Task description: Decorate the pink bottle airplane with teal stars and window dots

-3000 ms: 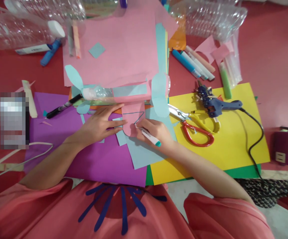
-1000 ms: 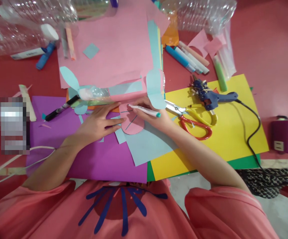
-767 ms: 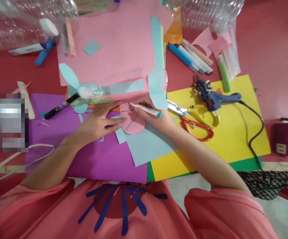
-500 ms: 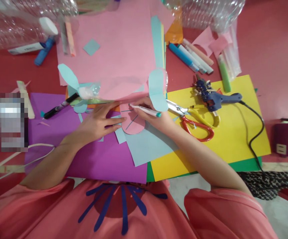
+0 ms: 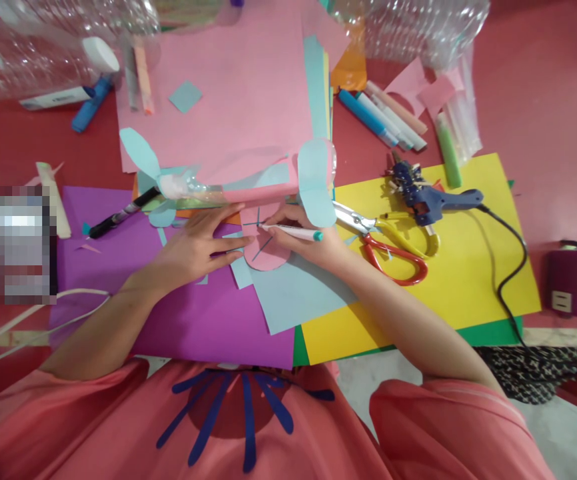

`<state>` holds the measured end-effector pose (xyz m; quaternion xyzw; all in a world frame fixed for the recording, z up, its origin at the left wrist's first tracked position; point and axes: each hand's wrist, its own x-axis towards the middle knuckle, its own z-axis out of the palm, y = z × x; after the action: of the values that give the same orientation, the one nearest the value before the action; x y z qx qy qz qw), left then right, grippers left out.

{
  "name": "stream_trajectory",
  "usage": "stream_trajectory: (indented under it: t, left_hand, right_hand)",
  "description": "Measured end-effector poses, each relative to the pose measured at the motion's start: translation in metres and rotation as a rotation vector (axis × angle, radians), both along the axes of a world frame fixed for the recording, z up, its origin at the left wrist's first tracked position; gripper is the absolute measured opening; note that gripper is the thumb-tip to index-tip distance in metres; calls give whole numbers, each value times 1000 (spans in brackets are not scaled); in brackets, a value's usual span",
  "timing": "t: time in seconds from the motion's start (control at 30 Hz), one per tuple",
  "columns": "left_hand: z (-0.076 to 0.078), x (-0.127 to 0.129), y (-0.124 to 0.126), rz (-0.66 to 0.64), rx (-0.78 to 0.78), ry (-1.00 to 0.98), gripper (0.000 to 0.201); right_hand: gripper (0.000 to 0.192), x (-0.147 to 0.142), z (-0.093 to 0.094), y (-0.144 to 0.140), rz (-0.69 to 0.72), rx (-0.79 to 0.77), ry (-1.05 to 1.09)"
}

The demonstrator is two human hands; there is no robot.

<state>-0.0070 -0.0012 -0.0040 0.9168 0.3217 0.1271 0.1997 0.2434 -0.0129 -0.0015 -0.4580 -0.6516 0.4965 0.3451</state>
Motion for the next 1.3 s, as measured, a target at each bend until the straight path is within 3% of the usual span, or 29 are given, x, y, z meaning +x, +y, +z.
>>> stream_trajectory:
  t: [0.37,0.87,1.3]
  left_hand:
    - [3,2,-2,33,81,-3,33]
    - [4,0,-2,37,6,10,30]
    - [4,1,-1,41,4,3,31]
  right_hand:
    - [20,6,0,-1,117,54,-100]
    - [16,4,7,-1,270,167,-39]
    - [24,2,16,3,373,124,-32]
